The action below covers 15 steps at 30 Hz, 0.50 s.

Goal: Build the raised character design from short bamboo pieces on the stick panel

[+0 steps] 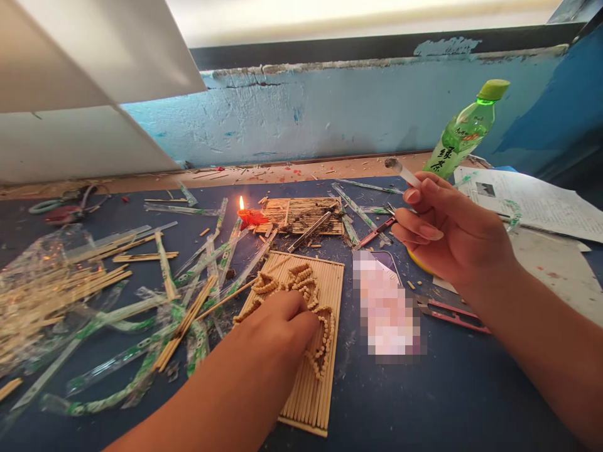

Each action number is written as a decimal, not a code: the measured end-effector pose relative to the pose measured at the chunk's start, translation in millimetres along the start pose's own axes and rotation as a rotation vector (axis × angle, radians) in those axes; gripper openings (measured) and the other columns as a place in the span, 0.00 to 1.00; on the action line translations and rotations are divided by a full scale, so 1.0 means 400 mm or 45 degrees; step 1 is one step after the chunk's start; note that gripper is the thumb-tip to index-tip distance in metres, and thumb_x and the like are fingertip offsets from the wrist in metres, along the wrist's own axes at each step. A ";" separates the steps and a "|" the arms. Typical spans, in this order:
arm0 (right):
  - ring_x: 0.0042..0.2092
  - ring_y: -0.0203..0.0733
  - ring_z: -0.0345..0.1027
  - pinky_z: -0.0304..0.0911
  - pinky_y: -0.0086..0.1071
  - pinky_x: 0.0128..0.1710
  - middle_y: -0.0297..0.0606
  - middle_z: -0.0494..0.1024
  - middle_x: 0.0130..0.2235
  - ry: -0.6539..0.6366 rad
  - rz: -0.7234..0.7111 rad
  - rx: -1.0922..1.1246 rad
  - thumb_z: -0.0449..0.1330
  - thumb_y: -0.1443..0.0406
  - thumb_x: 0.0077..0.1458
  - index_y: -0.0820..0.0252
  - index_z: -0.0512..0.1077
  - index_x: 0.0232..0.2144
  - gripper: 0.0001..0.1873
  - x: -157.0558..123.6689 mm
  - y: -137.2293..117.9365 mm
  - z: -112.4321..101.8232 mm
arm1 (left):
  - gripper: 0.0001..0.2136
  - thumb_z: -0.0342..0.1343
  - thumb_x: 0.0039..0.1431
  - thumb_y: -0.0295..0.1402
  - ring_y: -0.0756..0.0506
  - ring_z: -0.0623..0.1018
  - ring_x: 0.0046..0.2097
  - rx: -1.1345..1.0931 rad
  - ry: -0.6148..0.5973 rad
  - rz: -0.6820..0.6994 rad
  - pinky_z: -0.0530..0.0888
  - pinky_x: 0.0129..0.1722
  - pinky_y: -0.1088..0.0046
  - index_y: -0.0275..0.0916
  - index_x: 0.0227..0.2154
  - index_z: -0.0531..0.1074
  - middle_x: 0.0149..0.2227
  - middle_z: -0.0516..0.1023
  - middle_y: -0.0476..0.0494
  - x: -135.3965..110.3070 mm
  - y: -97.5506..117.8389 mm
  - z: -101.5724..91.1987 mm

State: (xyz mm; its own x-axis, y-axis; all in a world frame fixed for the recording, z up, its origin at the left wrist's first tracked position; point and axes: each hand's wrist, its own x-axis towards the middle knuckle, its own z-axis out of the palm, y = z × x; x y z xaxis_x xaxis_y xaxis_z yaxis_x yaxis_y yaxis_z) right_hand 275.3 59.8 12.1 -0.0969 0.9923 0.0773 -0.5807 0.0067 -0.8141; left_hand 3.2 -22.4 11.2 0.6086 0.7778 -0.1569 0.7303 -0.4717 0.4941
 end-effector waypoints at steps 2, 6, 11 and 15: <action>0.19 0.26 0.57 0.53 0.27 0.19 0.29 0.82 0.29 0.000 0.001 -0.004 0.68 0.70 0.57 0.60 0.79 0.35 0.03 -0.002 0.000 0.000 | 0.09 0.52 0.64 0.22 0.46 0.76 0.39 0.004 0.002 0.005 0.74 0.41 0.71 0.42 0.36 0.74 0.41 0.75 0.45 -0.001 0.001 0.001; 0.19 0.26 0.57 0.53 0.27 0.19 0.29 0.82 0.29 0.003 0.003 -0.009 0.69 0.70 0.56 0.59 0.79 0.34 0.03 -0.002 0.001 0.001 | 0.09 0.52 0.63 0.22 0.45 0.76 0.39 0.005 0.009 0.006 0.74 0.41 0.71 0.42 0.36 0.74 0.41 0.75 0.45 -0.002 0.000 0.005; 0.19 0.25 0.56 0.53 0.28 0.19 0.28 0.82 0.29 0.018 0.001 -0.021 0.69 0.70 0.55 0.59 0.79 0.34 0.04 -0.001 0.001 0.000 | 0.08 0.52 0.63 0.23 0.45 0.76 0.38 0.012 0.036 0.027 0.75 0.40 0.71 0.41 0.35 0.74 0.40 0.75 0.45 -0.001 -0.001 0.005; 0.19 0.26 0.55 0.52 0.29 0.20 0.28 0.81 0.29 0.021 0.009 -0.031 0.69 0.69 0.55 0.58 0.79 0.34 0.03 -0.003 0.000 -0.001 | 0.08 0.52 0.63 0.24 0.45 0.76 0.37 0.041 0.057 0.051 0.76 0.40 0.71 0.41 0.35 0.75 0.39 0.75 0.45 -0.003 0.000 0.007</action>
State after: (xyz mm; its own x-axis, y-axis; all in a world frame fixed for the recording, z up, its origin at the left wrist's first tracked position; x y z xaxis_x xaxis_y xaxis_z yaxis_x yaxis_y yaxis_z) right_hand 275.8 58.7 11.9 -0.0873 0.9943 0.0619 -0.5599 0.0025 -0.8285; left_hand 3.4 -24.4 9.1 0.6236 0.7755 -0.0989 0.7158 -0.5155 0.4711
